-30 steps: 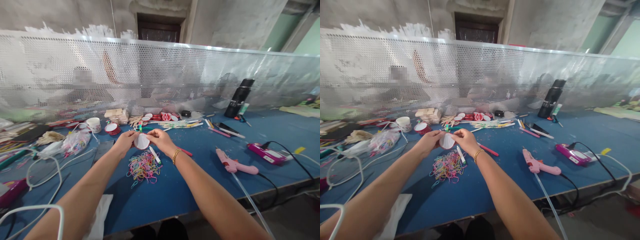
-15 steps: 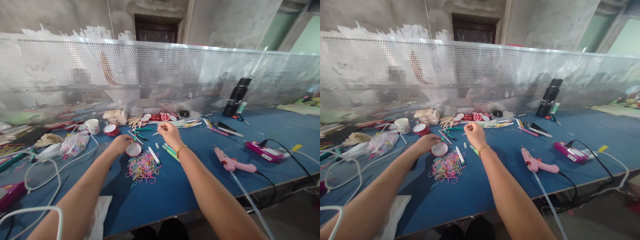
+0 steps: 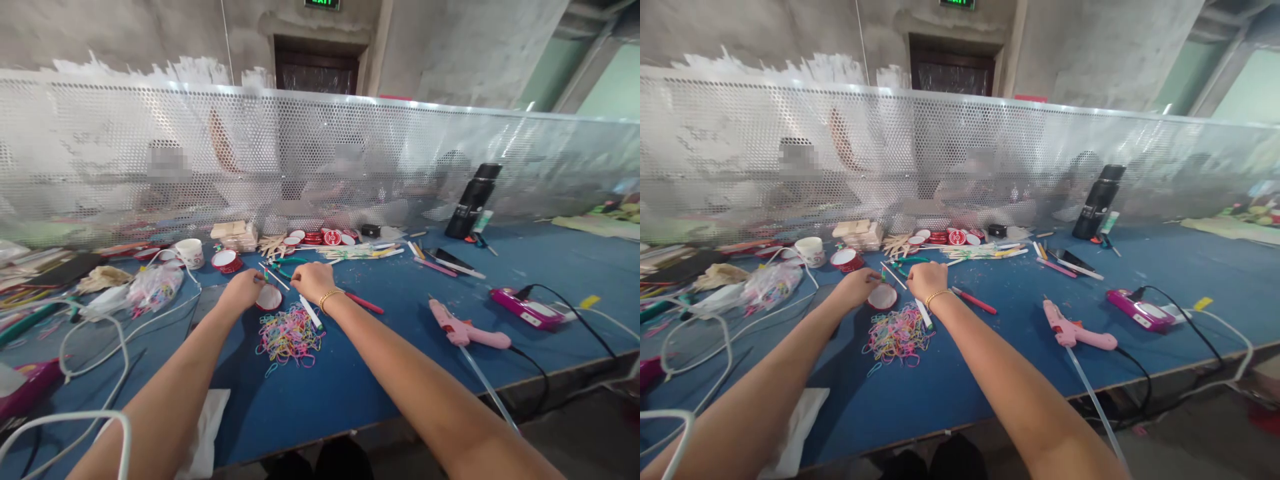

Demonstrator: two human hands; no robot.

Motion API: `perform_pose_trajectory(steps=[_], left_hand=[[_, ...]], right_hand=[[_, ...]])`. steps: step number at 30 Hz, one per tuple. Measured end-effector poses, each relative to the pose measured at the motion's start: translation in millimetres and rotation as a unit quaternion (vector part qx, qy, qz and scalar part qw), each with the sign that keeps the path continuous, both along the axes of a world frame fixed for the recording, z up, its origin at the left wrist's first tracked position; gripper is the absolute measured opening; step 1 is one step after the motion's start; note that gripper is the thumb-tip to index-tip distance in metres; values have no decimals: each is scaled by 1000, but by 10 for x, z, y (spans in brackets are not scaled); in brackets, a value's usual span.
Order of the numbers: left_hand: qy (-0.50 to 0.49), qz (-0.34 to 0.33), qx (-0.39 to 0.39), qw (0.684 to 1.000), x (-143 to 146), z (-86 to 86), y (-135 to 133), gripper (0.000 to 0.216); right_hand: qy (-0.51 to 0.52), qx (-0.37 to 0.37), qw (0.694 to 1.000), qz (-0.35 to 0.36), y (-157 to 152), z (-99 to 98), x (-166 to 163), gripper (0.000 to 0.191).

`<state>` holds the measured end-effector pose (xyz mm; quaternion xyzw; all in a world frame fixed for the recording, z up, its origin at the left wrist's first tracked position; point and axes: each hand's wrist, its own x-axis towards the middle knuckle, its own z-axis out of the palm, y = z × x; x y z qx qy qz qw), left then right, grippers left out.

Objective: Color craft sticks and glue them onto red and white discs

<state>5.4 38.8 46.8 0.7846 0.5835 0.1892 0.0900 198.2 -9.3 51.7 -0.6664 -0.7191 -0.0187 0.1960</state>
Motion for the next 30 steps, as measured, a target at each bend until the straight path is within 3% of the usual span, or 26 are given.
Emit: perform_pose_trajectory(steps=[5,12,22,25,27,30], left_hand=[[-5,19,21,1000,-38,26,-1,31],[-6,8,5,1000,-20,-16,-12,33],[22,-34,23,999,47,63,-138,27],[-58,-41,39,997,103,114,-195,25],[-181,-49,31,982,153,161,-242,29],[-395,-85,-59,913,229,243,-338,42]], right_hand=[[-60,-23,998,-17,157,9,-213,22],[-65,-45,996,-46,220,-92,-311,23],[19,86,989,-123,-176,279,91,17],[101,139,983,-72,-317,286,200,14],[144,156,977,-24,-392,267,234,11],[166,158,972,44,-468,229,245,8]])
